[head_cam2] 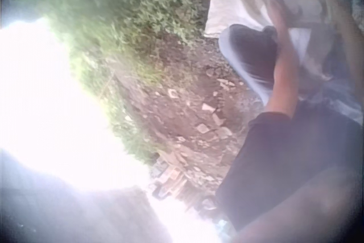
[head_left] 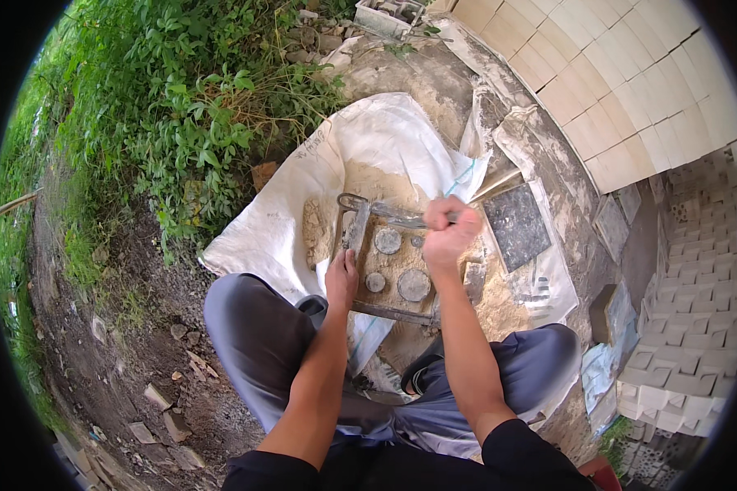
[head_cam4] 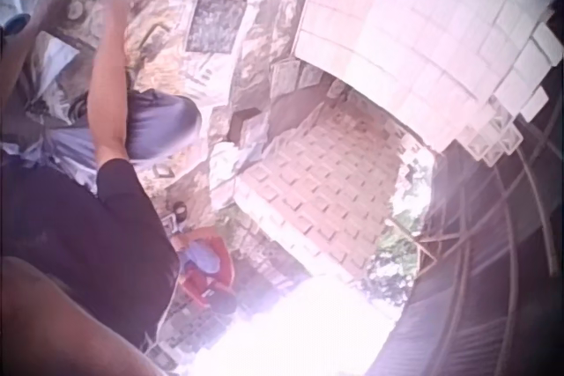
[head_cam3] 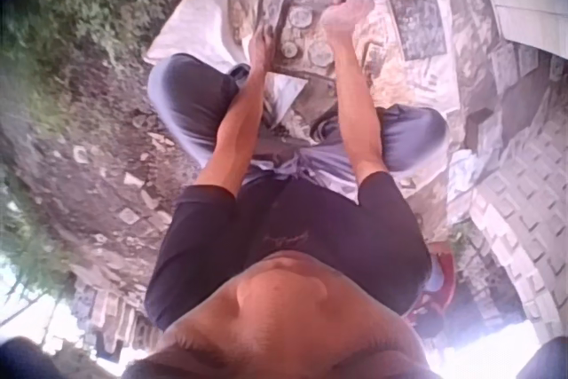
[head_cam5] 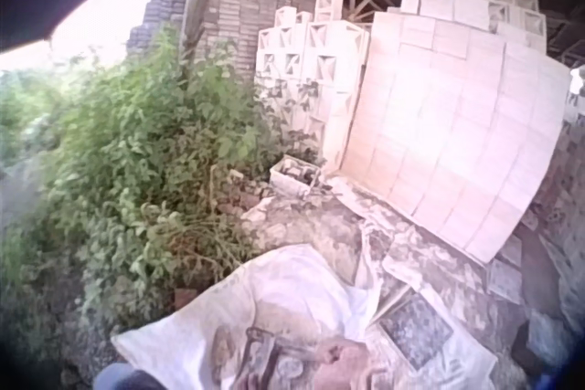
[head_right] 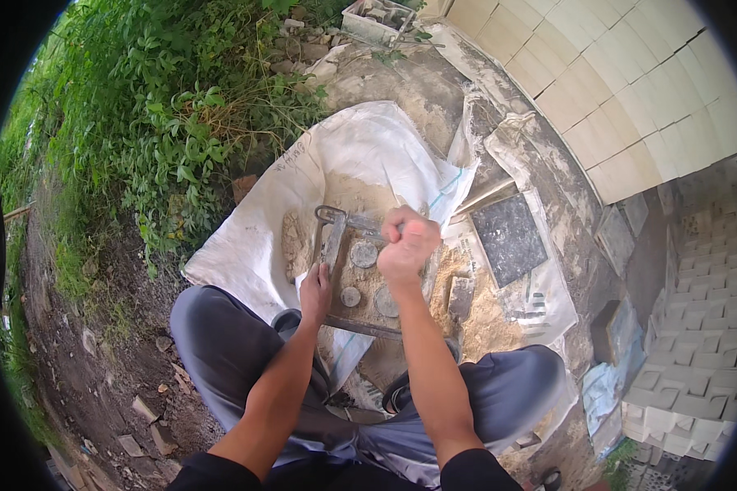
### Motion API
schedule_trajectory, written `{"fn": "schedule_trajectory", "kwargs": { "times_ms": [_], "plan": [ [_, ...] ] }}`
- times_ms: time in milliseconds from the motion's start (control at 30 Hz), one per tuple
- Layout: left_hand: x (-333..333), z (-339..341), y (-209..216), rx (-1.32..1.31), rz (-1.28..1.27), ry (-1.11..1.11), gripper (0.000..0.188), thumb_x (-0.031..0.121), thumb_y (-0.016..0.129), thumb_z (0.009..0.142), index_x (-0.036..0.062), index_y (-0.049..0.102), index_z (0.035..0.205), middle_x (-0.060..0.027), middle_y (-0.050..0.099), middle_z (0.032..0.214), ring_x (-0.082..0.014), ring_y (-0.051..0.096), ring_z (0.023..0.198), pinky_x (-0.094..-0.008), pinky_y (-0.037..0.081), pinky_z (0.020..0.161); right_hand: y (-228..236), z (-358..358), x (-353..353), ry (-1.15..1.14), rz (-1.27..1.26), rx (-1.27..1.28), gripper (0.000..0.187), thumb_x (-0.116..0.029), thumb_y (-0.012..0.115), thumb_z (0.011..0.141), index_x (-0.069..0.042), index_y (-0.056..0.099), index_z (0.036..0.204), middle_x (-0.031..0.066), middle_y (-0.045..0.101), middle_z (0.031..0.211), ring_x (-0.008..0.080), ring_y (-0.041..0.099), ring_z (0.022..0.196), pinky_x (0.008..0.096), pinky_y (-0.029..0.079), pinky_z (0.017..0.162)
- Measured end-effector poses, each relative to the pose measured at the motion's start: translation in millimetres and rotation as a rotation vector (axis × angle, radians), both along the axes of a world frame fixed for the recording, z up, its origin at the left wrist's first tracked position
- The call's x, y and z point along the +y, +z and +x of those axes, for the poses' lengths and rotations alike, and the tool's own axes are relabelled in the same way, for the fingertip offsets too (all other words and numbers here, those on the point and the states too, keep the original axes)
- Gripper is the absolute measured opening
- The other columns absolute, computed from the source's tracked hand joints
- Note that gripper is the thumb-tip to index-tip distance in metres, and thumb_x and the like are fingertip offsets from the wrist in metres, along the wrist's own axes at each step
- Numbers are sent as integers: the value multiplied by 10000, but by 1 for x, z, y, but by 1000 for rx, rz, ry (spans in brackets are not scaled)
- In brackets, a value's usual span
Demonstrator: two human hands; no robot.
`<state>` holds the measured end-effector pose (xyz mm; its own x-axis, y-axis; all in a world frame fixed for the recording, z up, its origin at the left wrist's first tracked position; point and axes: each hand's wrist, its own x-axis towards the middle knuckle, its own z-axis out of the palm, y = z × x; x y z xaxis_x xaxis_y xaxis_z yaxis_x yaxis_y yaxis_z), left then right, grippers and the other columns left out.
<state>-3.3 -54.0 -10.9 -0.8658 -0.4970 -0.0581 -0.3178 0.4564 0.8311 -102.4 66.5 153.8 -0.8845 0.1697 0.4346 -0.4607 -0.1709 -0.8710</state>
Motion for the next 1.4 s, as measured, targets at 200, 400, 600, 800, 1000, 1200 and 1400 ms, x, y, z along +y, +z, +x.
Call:
{"fn": "schedule_trajectory", "kwargs": {
  "times_ms": [200, 400, 600, 800, 1000, 1200, 1400],
  "plan": [
    [-6, 1, 4, -45, 4, -16, 352, 308, 390, 949, 13, 560, 860, -245, 586, 798, -439, 548, 795, -493, 412, 679, 9, -8, 18, 62, -197, -92, 626, -623, 336, 862, -119, 243, 501, -19, 214, 441, 119, 163, 413, 294, 117, 434],
    [1, 1, 2, 11, -81, 34, 351, 295, 379, 953, 20, 580, 867, -239, 594, 812, -432, 553, 781, -489, 420, 669, 83, 3, 46, 166, -359, -87, 652, -630, 334, 872, -109, 253, 487, -23, 214, 447, 97, 179, 409, 285, 144, 408],
    [0, -1, 4, -52, -57, -18, 354, 299, 386, 951, 14, 583, 873, -247, 592, 827, -437, 550, 797, -493, 421, 684, -13, -9, 35, 25, -93, -98, 643, -600, 336, 880, -96, 266, 487, 5, 293, 445, 99, 247, 415, 278, 162, 412],
    [-4, 0, -3, -42, -56, -22, 361, 320, 386, 951, 24, 590, 923, -259, 593, 832, -446, 551, 821, -500, 411, 698, 57, 1, 59, 43, -295, -142, 617, -564, 348, 880, -103, 269, 476, -2, 289, 443, 103, 250, 413, 277, 152, 411],
    [8, -4, 4, 12, -52, -28, 346, 297, 393, 950, 9, 566, 866, -253, 584, 793, -447, 542, 782, -490, 405, 671, -3, -8, 71, -121, -79, -147, 632, -542, 337, 899, -76, 330, 471, -8, 307, 443, 99, 267, 413, 273, 172, 406],
    [-2, -5, -3, -74, -63, -25, 377, 331, 386, 950, 8, 564, 872, -252, 588, 803, -449, 541, 793, -495, 402, 683, 4, -5, 72, -77, -105, -147, 657, -552, 330, 901, -61, 342, 464, -9, 314, 451, 94, 270, 417, 262, 174, 418],
    [2, 4, -5, -25, -61, -19, 355, 316, 379, 953, 26, 571, 884, -254, 576, 791, -443, 541, 788, -491, 394, 671, 58, -3, 90, 50, -231, -113, 661, -567, 347, 896, -65, 329, 468, -10, 306, 449, 95, 273, 416, 265, 178, 416]
  ]
}}
